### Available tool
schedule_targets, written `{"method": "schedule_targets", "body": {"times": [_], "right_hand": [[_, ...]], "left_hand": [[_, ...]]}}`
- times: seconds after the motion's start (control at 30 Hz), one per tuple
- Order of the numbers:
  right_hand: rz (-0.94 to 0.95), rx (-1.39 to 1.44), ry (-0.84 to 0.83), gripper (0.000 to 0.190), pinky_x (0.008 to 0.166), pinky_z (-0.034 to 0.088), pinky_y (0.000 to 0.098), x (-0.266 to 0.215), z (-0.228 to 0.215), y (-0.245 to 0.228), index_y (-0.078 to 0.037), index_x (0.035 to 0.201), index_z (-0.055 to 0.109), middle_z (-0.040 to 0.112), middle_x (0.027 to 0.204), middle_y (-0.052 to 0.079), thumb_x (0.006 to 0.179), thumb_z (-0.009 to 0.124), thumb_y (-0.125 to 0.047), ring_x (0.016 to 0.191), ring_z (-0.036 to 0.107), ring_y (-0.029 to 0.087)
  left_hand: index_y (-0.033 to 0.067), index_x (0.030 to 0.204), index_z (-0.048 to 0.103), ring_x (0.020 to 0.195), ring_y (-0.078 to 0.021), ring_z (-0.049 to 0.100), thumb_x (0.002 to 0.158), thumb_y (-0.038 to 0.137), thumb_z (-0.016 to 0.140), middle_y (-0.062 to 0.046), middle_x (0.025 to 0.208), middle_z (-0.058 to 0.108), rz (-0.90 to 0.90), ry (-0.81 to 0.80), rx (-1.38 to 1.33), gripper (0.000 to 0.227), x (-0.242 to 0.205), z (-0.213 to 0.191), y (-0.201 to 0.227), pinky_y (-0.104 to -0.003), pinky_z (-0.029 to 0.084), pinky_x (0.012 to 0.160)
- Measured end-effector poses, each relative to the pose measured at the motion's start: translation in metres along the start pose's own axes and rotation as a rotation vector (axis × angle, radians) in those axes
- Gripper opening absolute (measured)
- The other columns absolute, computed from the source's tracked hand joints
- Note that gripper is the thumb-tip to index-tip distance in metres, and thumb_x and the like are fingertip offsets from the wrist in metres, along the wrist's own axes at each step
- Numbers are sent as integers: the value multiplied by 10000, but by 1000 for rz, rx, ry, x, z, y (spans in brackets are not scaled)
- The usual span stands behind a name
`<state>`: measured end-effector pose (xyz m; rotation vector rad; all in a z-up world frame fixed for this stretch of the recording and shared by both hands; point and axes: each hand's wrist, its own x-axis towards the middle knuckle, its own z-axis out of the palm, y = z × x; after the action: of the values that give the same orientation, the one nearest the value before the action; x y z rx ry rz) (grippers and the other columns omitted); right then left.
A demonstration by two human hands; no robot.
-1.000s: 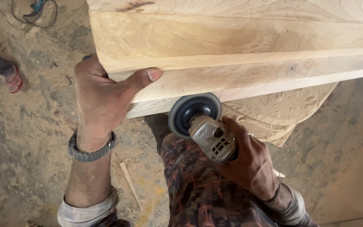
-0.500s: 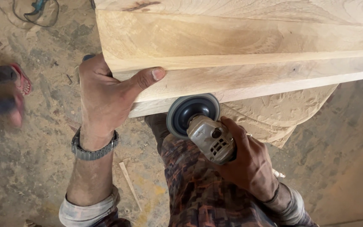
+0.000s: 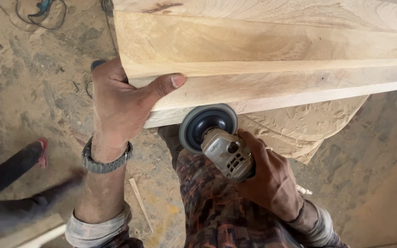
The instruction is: The person uses an angle grinder with a sanding disc to smooth the edges and surfaces of a large wooden board. They reposition the board several times to access different sides and continue sanding along the edges and flat surfaces.
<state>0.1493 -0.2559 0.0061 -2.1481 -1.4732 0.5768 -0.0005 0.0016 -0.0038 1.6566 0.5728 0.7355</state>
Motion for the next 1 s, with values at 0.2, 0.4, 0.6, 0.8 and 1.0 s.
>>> {"method": "schedule_targets", "body": {"times": [0.2,0.4,0.6,0.8,1.0], "right_hand": [[-8,24,-14,903,669,639,435,2,0,-1,-39,1410,458,728,1098,220,670,926,-257,859,769,361],[-13,49,-28,898,635,626,441,3,0,-5,-46,1419,450,727,1058,225,669,914,-216,823,763,369],[-4,39,-30,922,641,618,453,4,1,-8,-39,1427,442,717,1057,235,656,917,-208,827,755,387],[-26,54,-57,919,638,598,461,1,5,-10,-19,1410,434,700,1072,221,650,915,-207,807,742,377],[-37,54,-66,922,652,572,468,6,2,-17,-21,1408,435,682,1065,207,629,902,-176,806,721,377]], "left_hand": [[11,1195,734,964,-186,805,994,193,838,-137,1073,804,10,-11,-35,291,-1,0,-1,-328,681,809],[10,1184,735,938,-175,803,975,188,843,-135,1056,807,-21,-6,-12,295,0,0,2,-318,675,789],[6,1198,731,947,-163,796,973,179,854,-128,1064,807,-13,10,-28,309,0,1,0,-307,671,811],[2,1195,737,947,-162,793,972,183,855,-127,1064,808,-32,8,-30,310,0,1,2,-304,664,813],[-2,1185,731,944,-166,799,974,187,848,-127,1059,806,-43,7,-10,306,0,1,3,-304,666,796]]}}
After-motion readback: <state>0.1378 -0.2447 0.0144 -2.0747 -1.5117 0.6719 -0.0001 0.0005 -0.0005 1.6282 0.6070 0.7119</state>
